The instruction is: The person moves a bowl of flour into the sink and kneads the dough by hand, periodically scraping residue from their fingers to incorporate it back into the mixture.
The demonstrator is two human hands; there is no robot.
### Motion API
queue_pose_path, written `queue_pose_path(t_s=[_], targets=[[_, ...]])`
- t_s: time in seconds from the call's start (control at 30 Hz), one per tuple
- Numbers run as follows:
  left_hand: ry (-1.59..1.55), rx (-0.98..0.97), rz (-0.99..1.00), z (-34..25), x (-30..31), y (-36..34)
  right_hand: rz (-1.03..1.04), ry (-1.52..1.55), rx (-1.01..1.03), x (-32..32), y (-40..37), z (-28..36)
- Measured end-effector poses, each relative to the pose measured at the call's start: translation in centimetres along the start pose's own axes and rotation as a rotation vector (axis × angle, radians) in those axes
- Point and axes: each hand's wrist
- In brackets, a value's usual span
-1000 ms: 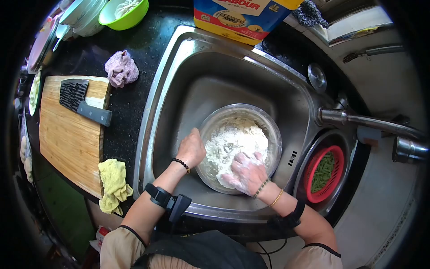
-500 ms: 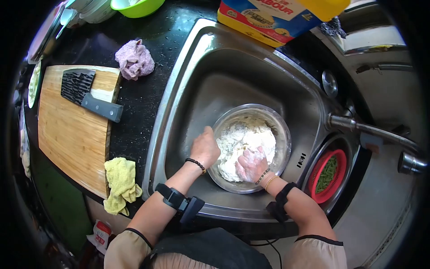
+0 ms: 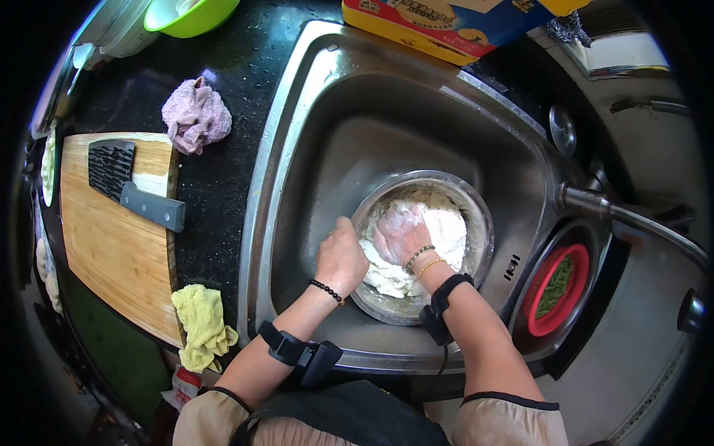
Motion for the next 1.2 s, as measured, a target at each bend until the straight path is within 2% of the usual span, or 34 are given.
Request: queue_pose_path(t_s=[0.03, 0.1, 0.2, 0.23, 0.3, 0.37, 0.4, 0.43, 0.5, 0.57, 0.63, 0.7, 0.77, 0.8, 0.83, 0.9, 0.97, 1.03, 1.1, 1.2], targets=[[0.012, 0.001, -0.007, 0.1, 0.0, 0.0, -0.087, -0.012, 0.012, 0.0, 0.5, 0.0], [0.020, -0.004, -0.018, 0.2, -0.3, 0.0, -0.041, 0.004, -0.021, 0.3, 1.3, -0.1], [0.034, -0.022, -0.044, 0.3, -0.3, 0.3, -0.108, 0.016, -0.029, 0.8, 2.7, -0.4], [0.037, -0.025, -0.038, 0.4, -0.5, 0.2, -0.115, 0.105, -0.033, 1.0, 2.9, -0.4], [0.043, -0.038, -0.034, 0.5, -0.5, 0.1, -0.128, 0.186, -0.043, 0.8, 2.5, -0.3], [0.047, -0.053, -0.048, 0.4, -0.1, 0.2, -0.315, 0.147, -0.049, 0.5, 2.0, 0.0], [0.049, -0.045, -0.038, 0.4, 0.0, 0.2, -0.276, 0.270, -0.046, 1.1, 1.0, 0.2], [0.049, -0.037, -0.018, 0.4, -0.1, 0.1, -0.278, 0.267, -0.053, 1.3, -0.2, 0.2], [0.058, -0.021, 0.011, 0.2, 0.0, 0.1, -0.368, 0.225, -0.204, 1.7, -2.8, -0.4], [0.066, -0.001, 0.029, -0.1, 0.2, 0.1, -0.323, 0.219, -0.346, 0.3, -4.7, -2.8], [0.083, 0.031, 0.048, -0.3, 0.4, 0.0, -0.152, 0.368, -0.383, 0.1, -5.9, -4.5], [0.098, 0.042, 0.057, -0.2, 0.3, 0.1, -0.136, 0.391, -0.410, 0.2, -5.0, -5.5], [0.082, 0.037, 0.056, -0.1, 0.2, 0.2, 0.094, 0.418, -0.474, 1.9, -3.5, -5.8], [0.086, 0.028, 0.059, -0.1, 0.1, 0.1, 0.120, 0.400, -0.502, 2.5, -3.1, -5.7], [0.089, 0.022, 0.059, -0.2, 0.2, 0.0, 0.109, 0.393, -0.504, 2.6, -2.8, -6.3], [0.094, 0.018, 0.048, -0.3, 0.4, -0.1, 0.220, 0.393, -0.472, 1.9, -1.8, -7.1], [0.105, 0.036, 0.053, -0.2, 0.4, -0.1, 0.211, 0.443, -0.453, 1.5, -2.2, -7.4], [0.101, 0.038, 0.049, 0.2, 0.2, 0.1, 0.040, 0.519, -0.456, 0.8, -3.7, -7.0], [0.098, 0.029, 0.061, 0.1, 0.0, 0.2, -0.004, 0.536, -0.456, 1.1, -6.0, -6.6], [0.100, 0.018, 0.067, 0.3, 0.0, 0.1, -0.248, 0.799, -0.396, 2.3, -9.3, -5.7]])
Point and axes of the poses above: each hand's wrist, its own y-axis towards the middle knuckle, its own x-axis out of the back of the hand, z = x × y, and after that the axes turned 13 degrees about z, right-handed
